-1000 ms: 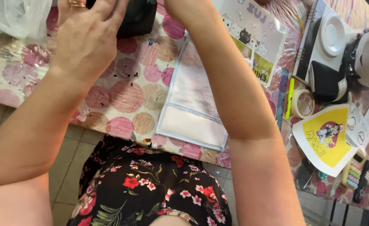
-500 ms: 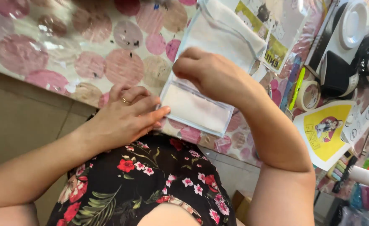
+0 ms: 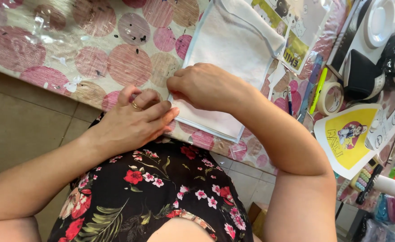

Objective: Measuring, marking, and cutting material to prepare a fabric pouch for finishing

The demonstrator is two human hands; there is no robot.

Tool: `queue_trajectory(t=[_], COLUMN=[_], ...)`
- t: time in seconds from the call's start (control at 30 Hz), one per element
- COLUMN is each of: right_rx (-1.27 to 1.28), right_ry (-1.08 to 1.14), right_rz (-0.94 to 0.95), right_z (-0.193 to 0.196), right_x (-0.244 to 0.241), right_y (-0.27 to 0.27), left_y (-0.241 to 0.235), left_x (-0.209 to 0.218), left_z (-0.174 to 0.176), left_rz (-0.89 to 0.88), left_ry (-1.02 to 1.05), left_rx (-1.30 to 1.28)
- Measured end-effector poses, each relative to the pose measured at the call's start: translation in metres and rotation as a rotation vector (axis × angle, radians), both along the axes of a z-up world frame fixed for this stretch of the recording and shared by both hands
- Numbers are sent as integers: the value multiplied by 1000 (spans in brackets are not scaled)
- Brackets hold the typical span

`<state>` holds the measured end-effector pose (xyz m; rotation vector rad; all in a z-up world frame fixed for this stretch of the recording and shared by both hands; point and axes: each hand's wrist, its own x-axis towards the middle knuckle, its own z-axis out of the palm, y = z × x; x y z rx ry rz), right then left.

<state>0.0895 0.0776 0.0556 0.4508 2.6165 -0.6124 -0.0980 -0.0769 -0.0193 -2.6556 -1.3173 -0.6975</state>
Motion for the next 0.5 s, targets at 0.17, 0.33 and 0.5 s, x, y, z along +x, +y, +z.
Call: queue_trajectory(t=[0.17,0.33,0.5], right_rx=[32,75,-32], right_ry=[47,93,44], right_rz=[0,-54,-199], right_z=[-9,-8,-10], right_x=[4,2,-7], right_y=[-1,-8,8], left_y=[1,-5,-3], left_x=[-1,0,-3], left_z=[1,-15,-7], left_rz=[-7,-8,-37], left_ry=[-3,84,7], left_rx=[11,30,-60])
